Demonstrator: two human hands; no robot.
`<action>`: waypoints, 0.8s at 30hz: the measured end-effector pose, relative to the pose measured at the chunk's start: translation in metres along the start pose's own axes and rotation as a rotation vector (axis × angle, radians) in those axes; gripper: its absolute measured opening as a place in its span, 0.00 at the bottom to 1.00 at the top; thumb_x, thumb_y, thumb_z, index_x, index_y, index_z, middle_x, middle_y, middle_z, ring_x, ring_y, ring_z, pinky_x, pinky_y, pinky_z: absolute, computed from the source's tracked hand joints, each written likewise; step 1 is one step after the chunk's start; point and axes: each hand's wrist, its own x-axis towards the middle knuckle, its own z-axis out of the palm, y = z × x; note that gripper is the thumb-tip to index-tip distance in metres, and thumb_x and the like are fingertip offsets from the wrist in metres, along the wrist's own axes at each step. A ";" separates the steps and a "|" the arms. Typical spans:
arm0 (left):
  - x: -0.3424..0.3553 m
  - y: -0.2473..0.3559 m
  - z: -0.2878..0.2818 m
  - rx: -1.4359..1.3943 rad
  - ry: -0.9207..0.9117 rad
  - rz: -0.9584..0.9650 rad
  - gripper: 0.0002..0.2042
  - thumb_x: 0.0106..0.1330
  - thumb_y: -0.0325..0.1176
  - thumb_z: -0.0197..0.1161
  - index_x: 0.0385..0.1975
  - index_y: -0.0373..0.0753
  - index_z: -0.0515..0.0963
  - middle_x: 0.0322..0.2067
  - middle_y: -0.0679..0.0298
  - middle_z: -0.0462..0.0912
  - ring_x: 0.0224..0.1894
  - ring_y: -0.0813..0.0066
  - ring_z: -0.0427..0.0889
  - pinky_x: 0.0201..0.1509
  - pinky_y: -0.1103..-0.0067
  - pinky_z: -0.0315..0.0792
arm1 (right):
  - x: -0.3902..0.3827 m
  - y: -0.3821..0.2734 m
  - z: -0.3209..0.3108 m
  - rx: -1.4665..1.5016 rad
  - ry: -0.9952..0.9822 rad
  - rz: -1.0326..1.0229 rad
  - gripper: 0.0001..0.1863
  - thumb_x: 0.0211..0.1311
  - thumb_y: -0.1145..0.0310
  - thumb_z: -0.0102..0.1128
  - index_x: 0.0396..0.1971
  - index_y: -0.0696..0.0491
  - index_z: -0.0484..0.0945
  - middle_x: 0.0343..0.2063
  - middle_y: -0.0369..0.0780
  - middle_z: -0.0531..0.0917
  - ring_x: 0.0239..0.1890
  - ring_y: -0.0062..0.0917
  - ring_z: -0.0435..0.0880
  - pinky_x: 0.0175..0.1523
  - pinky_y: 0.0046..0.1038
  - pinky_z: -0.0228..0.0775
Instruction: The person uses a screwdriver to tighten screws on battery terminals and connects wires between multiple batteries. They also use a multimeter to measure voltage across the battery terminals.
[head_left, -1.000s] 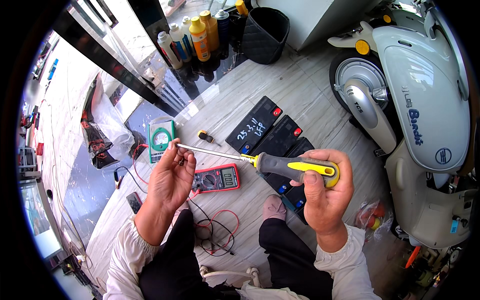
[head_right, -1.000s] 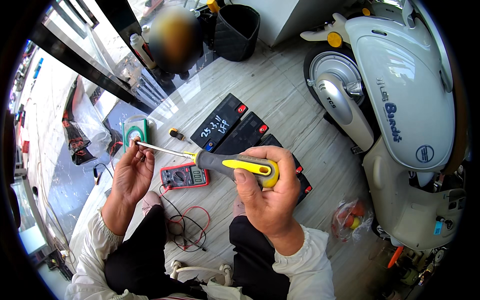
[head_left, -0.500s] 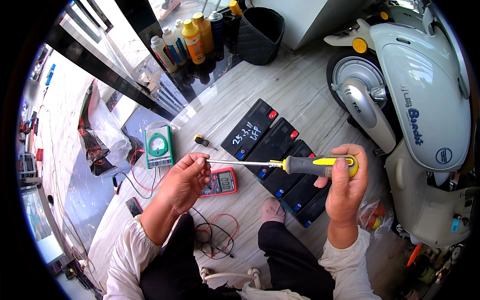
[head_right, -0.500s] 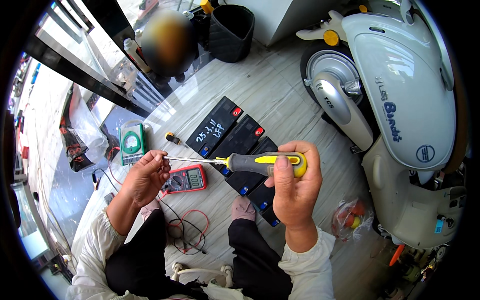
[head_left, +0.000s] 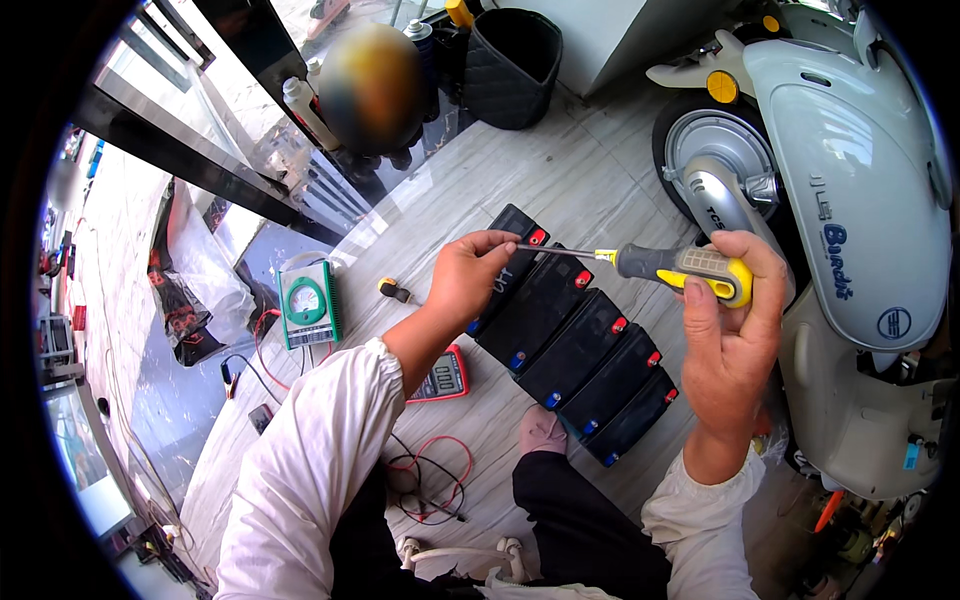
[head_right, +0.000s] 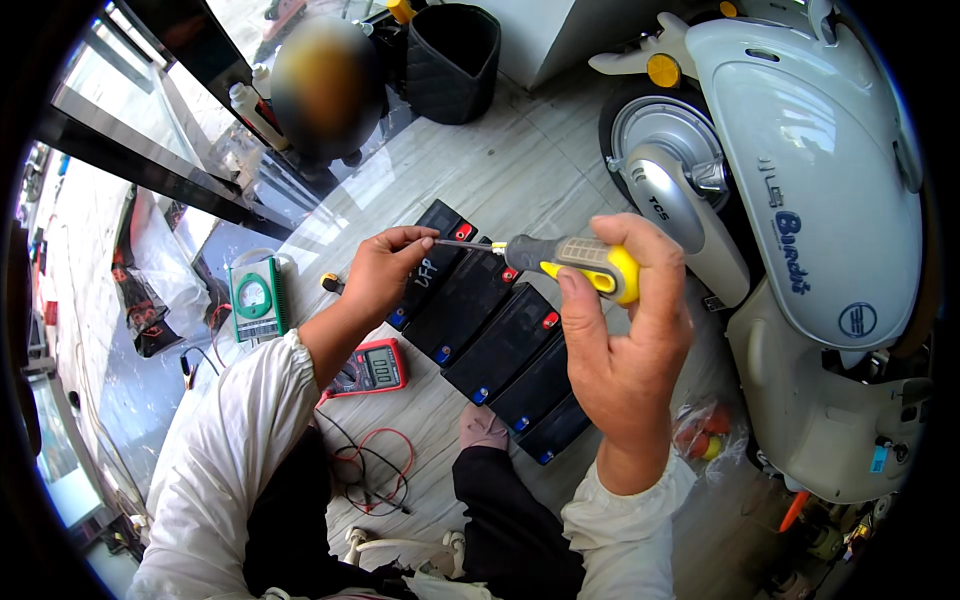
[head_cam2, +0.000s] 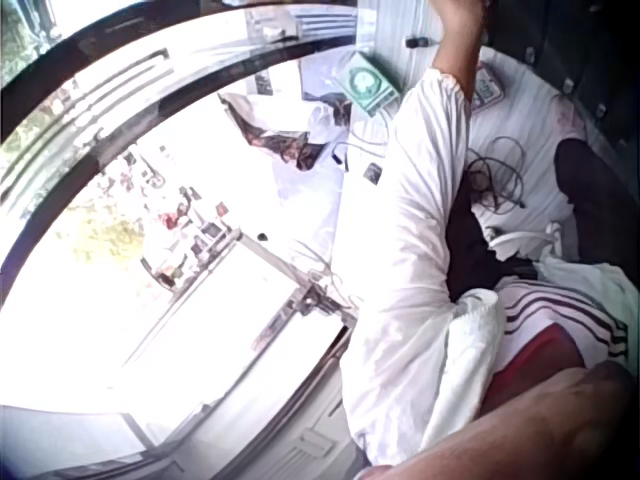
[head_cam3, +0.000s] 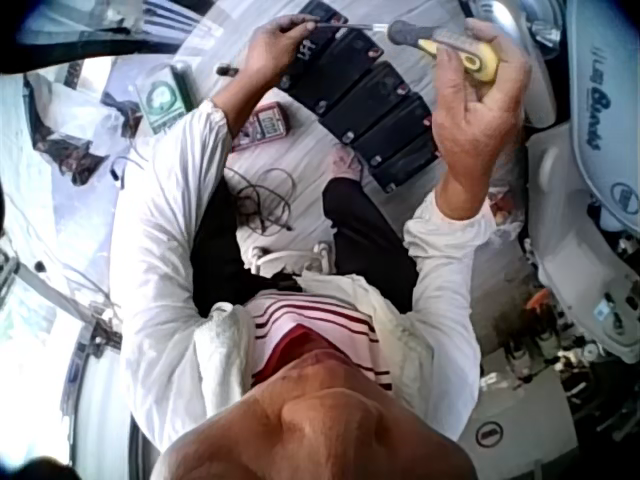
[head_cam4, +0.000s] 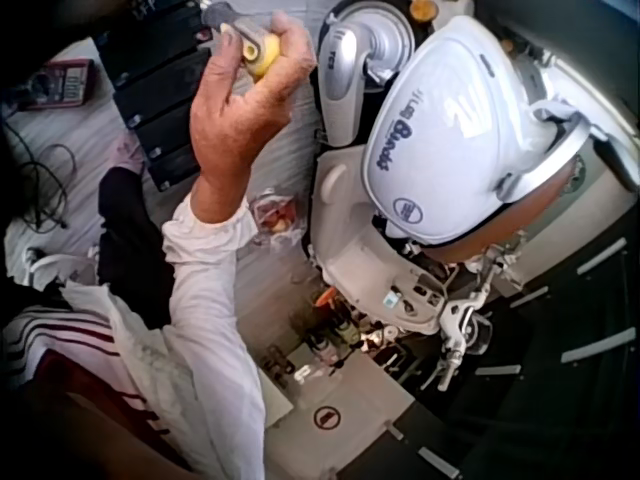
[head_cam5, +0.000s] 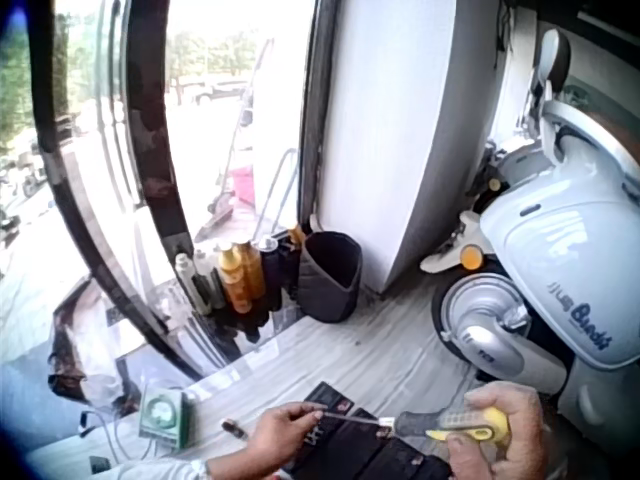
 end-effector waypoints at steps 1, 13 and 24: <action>0.006 0.005 0.009 0.010 0.018 -0.008 0.11 0.68 0.33 0.63 0.46 0.37 0.83 0.32 0.71 0.82 0.32 0.87 0.72 0.37 0.85 0.66 | 0.003 0.003 0.000 -0.054 -0.003 -0.026 0.20 0.60 0.80 0.62 0.52 0.59 0.71 0.48 0.44 0.78 0.44 0.28 0.81 0.50 0.29 0.75; 0.030 -0.022 0.026 0.179 -0.101 0.060 0.16 0.69 0.29 0.55 0.56 0.38 0.78 0.40 0.66 0.84 0.42 0.80 0.77 0.51 0.81 0.71 | 0.022 0.017 0.015 -0.205 -0.162 -0.249 0.23 0.55 0.81 0.65 0.52 0.53 0.73 0.46 0.44 0.79 0.46 0.39 0.80 0.49 0.35 0.74; 0.026 -0.021 0.031 0.339 -0.089 0.145 0.20 0.65 0.31 0.57 0.58 0.42 0.76 0.48 0.53 0.83 0.50 0.57 0.82 0.56 0.71 0.71 | 0.031 0.016 0.020 -0.221 -0.260 -0.300 0.24 0.53 0.81 0.66 0.51 0.50 0.74 0.44 0.44 0.78 0.44 0.41 0.81 0.45 0.36 0.76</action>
